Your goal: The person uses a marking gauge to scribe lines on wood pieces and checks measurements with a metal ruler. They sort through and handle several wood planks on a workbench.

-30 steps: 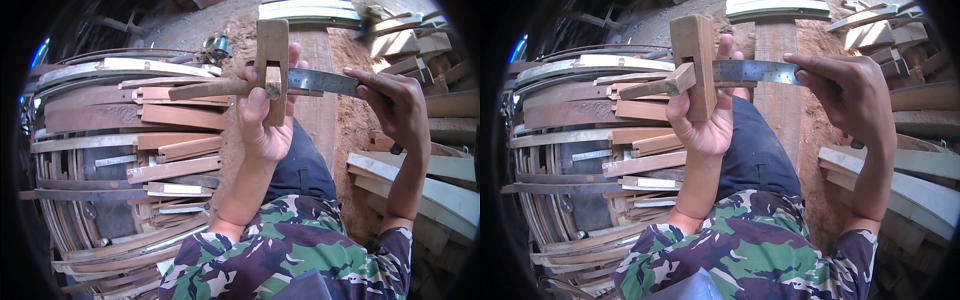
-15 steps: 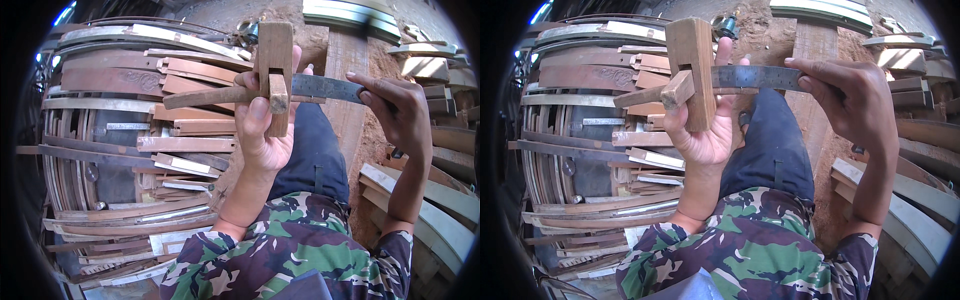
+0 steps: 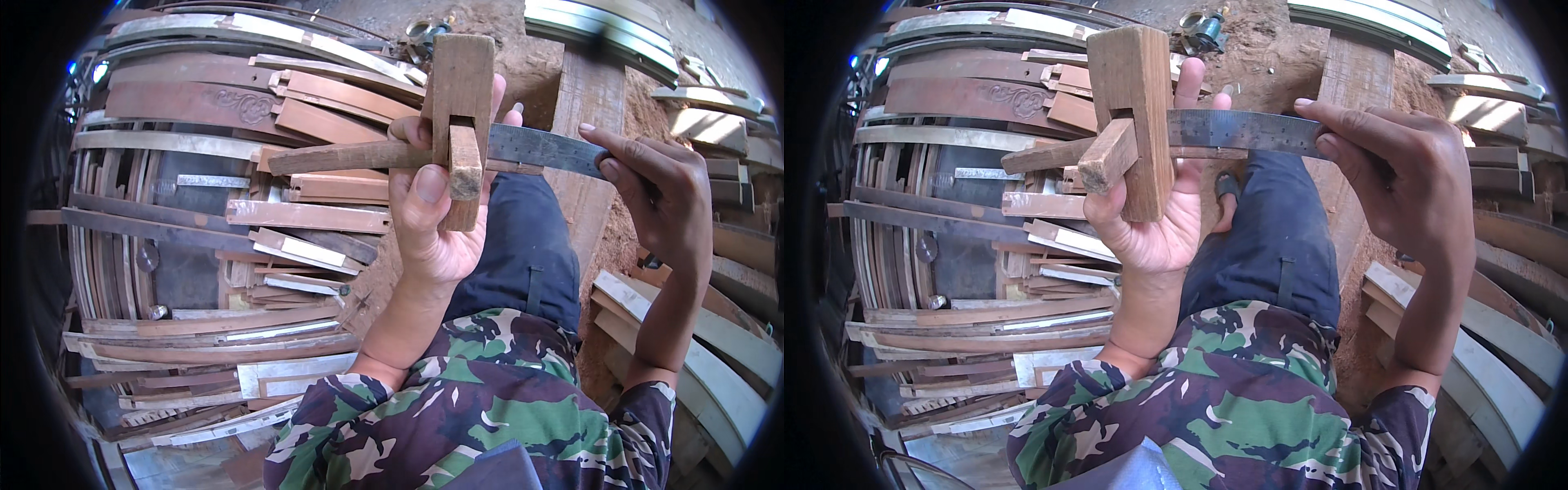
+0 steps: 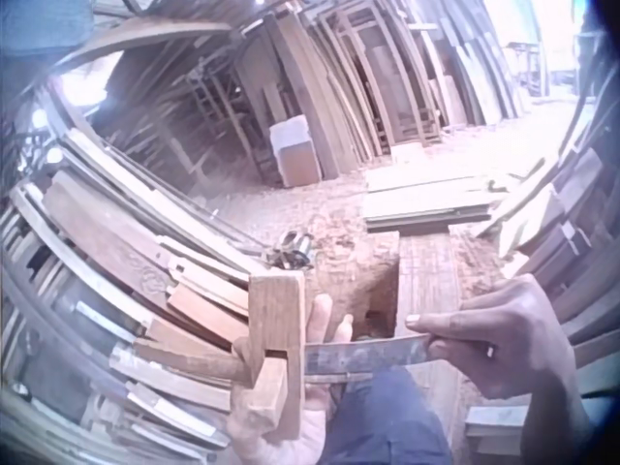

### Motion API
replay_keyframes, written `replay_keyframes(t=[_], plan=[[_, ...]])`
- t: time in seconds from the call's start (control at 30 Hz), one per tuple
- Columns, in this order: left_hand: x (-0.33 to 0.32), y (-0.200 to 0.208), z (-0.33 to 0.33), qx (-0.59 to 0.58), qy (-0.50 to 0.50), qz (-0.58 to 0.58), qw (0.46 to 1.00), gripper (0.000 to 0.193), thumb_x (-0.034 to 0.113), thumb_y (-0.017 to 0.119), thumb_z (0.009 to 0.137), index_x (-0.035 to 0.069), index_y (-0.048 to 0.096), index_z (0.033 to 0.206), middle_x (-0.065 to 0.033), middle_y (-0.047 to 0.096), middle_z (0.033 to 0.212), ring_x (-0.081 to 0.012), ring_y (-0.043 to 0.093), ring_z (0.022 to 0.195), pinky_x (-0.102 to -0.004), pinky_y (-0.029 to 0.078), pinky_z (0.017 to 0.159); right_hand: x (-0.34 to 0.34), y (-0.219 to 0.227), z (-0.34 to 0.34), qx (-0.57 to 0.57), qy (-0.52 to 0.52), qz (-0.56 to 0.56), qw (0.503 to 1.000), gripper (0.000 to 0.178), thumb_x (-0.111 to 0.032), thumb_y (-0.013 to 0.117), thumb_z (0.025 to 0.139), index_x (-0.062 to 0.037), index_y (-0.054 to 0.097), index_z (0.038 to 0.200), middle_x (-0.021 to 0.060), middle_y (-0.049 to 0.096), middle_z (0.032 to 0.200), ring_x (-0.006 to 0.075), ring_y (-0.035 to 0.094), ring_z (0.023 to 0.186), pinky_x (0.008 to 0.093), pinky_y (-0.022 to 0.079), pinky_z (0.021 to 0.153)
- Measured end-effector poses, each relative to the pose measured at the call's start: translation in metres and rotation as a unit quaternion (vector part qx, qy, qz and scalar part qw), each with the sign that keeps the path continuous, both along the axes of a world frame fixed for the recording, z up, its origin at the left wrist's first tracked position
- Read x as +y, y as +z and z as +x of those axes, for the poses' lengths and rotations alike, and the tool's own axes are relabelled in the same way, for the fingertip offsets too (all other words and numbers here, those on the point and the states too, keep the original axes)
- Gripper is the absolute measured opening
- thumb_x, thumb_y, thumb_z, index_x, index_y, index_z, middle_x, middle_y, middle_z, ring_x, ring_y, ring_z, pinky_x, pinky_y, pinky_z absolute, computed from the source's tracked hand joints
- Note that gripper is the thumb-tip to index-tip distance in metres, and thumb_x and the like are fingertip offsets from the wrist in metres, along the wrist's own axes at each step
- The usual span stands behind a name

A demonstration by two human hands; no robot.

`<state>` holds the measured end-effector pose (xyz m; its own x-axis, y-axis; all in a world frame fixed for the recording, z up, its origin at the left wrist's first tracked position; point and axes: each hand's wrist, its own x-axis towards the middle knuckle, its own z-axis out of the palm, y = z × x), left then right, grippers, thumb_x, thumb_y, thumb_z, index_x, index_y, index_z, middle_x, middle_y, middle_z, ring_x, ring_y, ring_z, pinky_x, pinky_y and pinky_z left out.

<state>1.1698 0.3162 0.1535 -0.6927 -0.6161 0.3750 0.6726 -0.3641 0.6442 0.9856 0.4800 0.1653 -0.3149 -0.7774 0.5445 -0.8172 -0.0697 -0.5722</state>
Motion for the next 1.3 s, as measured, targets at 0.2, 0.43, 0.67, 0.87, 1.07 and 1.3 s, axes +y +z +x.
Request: replay_keyframes(t=[0.2,0.43,0.67,0.87,1.07,1.3], plan=[[-0.003,0.001,0.004,-0.001,0.009,0.007,1.000,0.040,0.023,0.072,0.098,0.011,0.044,0.125,-0.0237,0.048,0.153,-0.0473,0.037,0.154,-0.0669,0.029,0.128,-0.005,0.001,0.002,0.006,0.008,0.011,1.000,0.033,-0.006,0.074,0.094,-0.0139,0.079,0.126,0.0097,0.068,0.070,0.0214,0.059,0.052,0.0360,0.045,0.052],[-0.005,-0.003,0.005,-0.002,0.007,0.007,1.000,0.040,0.023,0.072,0.099,0.011,0.044,0.126,-0.0248,0.048,0.153,-0.0467,0.036,0.154,-0.0664,0.030,0.128,-0.008,-0.001,0.002,0.000,0.017,0.021,1.000,0.033,-0.008,0.074,0.095,-0.0125,0.079,0.127,0.0101,0.072,0.075,0.0211,0.062,0.055,0.0351,0.047,0.054],[-0.006,-0.004,0.002,-0.013,0.004,0.003,1.000,0.041,0.024,0.071,0.099,0.011,0.044,0.127,-0.0248,0.047,0.154,-0.0465,0.035,0.155,-0.0651,0.031,0.128,-0.008,-0.003,-0.001,-0.005,0.014,0.026,1.000,0.033,-0.008,0.074,0.095,-0.0119,0.079,0.127,0.0103,0.073,0.076,0.0210,0.063,0.057,0.0348,0.047,0.054],[0.000,-0.003,-0.007,-0.050,0.024,0.005,0.998,0.083,0.032,0.072,0.091,-0.002,0.032,0.156,-0.0311,0.033,0.164,-0.0475,0.024,0.159,-0.0658,0.025,0.130,-0.003,-0.004,-0.003,-0.016,0.005,0.037,0.999,0.032,-0.008,0.075,0.094,-0.0112,0.079,0.126,0.0125,0.073,0.077,0.0219,0.062,0.055,0.0352,0.046,0.054],[-0.002,-0.010,-0.015,-0.056,0.008,-0.004,0.998,0.087,0.031,0.070,0.093,-0.004,0.030,0.162,-0.0298,0.032,0.166,-0.0468,0.022,0.160,-0.0680,0.024,0.129,0.001,-0.011,-0.008,-0.036,-0.006,0.036,0.999,0.032,-0.007,0.076,0.093,-0.0108,0.079,0.125,0.0136,0.073,0.077,0.0224,0.062,0.054,0.0355,0.046,0.053],[-0.006,-0.035,-0.043,-0.143,-0.072,0.007,0.987,0.062,0.027,0.074,0.096,0.006,0.049,0.149,-0.0254,0.049,0.155,-0.0373,0.045,0.148,-0.0568,0.042,0.117,0.026,-0.033,-0.025,-0.051,-0.087,0.081,0.992,0.027,-0.010,0.075,0.095,-0.0096,0.080,0.121,0.0159,0.073,0.077,0.0230,0.063,0.057,0.0337,0.047,0.056]])
